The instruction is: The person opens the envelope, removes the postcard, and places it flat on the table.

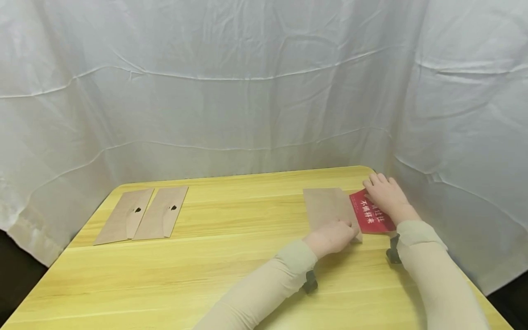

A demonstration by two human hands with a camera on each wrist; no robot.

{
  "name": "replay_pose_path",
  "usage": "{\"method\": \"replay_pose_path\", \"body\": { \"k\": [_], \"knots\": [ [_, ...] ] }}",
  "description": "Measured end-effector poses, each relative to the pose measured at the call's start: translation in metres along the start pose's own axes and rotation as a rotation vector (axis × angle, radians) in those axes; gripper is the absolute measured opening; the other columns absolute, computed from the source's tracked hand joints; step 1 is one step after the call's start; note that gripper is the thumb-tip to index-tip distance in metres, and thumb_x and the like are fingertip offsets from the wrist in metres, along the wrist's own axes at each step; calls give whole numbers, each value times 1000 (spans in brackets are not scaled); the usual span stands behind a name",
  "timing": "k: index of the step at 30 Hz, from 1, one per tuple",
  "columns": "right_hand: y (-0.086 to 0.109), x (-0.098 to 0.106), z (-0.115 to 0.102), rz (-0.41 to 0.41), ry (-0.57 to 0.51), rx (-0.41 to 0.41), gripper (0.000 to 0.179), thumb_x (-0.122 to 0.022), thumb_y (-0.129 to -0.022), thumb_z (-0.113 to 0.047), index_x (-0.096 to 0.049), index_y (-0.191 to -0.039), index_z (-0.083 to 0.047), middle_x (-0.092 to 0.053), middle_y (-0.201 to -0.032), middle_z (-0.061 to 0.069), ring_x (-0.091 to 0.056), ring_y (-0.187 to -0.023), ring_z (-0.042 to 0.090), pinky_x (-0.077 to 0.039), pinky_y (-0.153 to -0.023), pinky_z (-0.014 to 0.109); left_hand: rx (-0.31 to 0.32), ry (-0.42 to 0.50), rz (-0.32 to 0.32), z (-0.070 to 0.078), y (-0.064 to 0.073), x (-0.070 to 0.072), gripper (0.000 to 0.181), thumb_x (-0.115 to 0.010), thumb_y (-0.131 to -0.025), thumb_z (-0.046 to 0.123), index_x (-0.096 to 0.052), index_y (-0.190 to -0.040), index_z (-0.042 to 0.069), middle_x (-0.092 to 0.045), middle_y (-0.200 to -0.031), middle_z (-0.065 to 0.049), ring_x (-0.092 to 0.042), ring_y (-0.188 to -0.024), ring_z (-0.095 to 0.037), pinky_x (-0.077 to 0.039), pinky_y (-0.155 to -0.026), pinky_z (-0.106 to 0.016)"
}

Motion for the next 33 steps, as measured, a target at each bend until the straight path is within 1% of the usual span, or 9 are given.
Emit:
{"method": "replay_pose_path", "body": {
  "k": [4,7,10,14,21,27,33],
  "knots": [
    [1,-1,2,-12,3,-9,32,-71,-87,-19,-56,-109,-2,-48,-99,17,-46,-94,34,-41,-74,49,-2,0,-6,-1,2,1,19,-48,-102,28,-60,-117,32,-63,-114,15,-58,-107,0,-43,-99,-16],
    [3,1,2,-6,8,-6,32,-72,-86,-18,-55,-109,-2,-48,-99,17,-46,-94,35,-42,-74,50,-1,14,-1,-2,4,3,18,-48,-102,28,-59,-116,32,-63,-113,14,-58,-106,0,-43,-98,-16],
    [4,4,2,10,15,-7,32,-73,-85,-16,-55,-107,-1,-48,-99,18,-46,-93,36,-42,-73,50,-8,6,6,-3,5,3,18,-48,-102,28,-59,-116,32,-63,-113,14,-59,-106,-1,-44,-97,-17],
    [5,5,3,5,20,-18,31,-72,-86,-15,-55,-107,-1,-48,-99,18,-45,-92,36,-41,-72,50,-14,3,2,-4,5,3,20,-50,-102,28,-59,-119,32,-63,-115,14,-58,-109,-1,-43,-99,-17],
    [6,0,4,-62,15,-71,34,-72,-86,-15,-54,-111,1,-47,-101,20,-45,-95,37,-40,-73,50,-19,18,-9,-5,5,2,20,-50,-102,28,-60,-119,31,-63,-118,14,-57,-113,0,-43,-100,-18],
    [8,-8,3,-116,1,-116,30,-67,-90,-14,-53,-109,2,-46,-103,24,-45,-99,41,-42,-73,54,-17,21,-13,-7,7,2,20,-48,-102,28,-60,-117,31,-63,-117,14,-56,-113,0,-42,-100,-18],
    [11,-17,1,-183,-51,-181,30,-67,-89,-15,-55,-109,3,-49,-106,28,-46,-100,43,-41,-76,59,-25,11,-10,-7,8,3,20,-50,-101,27,-60,-118,31,-63,-117,15,-57,-112,0,-42,-98,-17]
  ]
}}
Point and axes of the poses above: each hand's wrist, its own y-axis away from the middle knuckle, its own x-axis out of the back of the hand, z = x × y, the point moved 6 cm from there along -y, towards the middle knuckle
